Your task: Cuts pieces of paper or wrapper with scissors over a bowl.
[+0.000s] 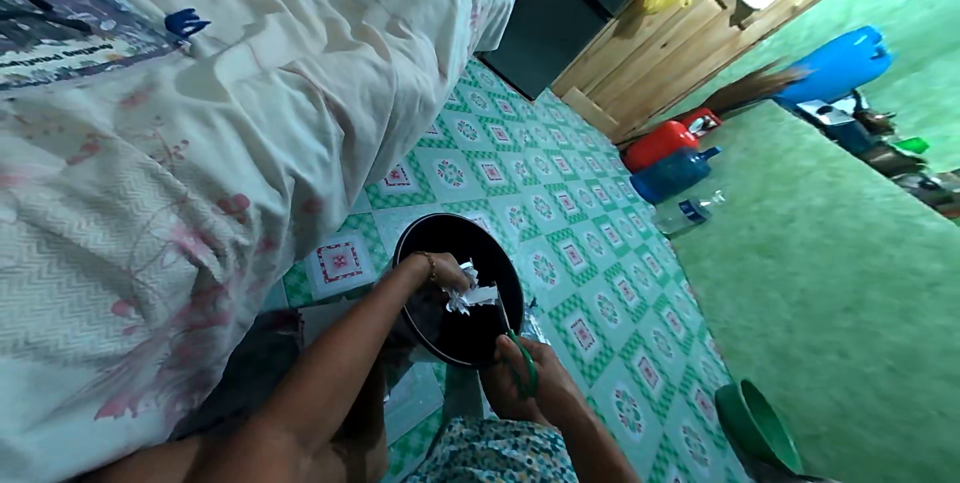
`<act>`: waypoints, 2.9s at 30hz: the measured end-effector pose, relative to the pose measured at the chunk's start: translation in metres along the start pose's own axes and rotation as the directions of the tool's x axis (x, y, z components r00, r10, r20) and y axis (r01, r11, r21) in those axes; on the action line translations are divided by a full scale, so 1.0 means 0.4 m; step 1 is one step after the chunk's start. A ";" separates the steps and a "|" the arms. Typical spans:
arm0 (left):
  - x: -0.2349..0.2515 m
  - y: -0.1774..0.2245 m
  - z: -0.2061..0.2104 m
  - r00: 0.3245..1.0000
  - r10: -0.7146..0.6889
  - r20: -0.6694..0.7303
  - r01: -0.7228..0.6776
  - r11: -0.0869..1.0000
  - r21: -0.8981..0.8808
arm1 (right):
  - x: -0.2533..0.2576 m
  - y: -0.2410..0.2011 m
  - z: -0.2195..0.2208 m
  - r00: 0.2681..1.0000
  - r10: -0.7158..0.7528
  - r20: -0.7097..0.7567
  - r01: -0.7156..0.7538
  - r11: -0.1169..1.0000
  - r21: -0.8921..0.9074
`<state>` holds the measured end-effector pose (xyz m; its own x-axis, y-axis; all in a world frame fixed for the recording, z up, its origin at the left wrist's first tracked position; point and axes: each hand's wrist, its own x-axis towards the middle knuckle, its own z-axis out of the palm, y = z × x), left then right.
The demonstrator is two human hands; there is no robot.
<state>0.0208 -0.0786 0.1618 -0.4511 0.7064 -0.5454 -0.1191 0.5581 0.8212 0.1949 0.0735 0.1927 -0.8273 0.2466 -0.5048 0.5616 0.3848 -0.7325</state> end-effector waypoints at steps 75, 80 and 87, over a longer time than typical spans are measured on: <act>0.005 -0.018 0.013 0.989 0.126 -0.074 -0.142 0.943 -0.300 | -0.026 -0.001 -0.003 0.985 0.027 0.170 -0.017 0.998 -0.059; 0.004 -0.018 0.020 0.978 0.200 -0.054 -0.207 0.929 -0.308 | -0.034 -0.012 -0.005 0.979 0.054 0.197 -0.032 0.993 -0.111; 0.004 -0.001 0.034 0.957 0.273 -0.097 -0.287 0.936 -0.201 | -0.020 -0.029 0.007 0.986 0.067 0.154 -0.038 0.983 -0.181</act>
<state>0.0323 -0.0719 0.1583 -0.5504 0.7860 -0.2817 -0.1601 0.2318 0.9595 0.1951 0.0646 0.2039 -0.7758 0.1320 -0.6170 0.5813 0.5298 -0.6176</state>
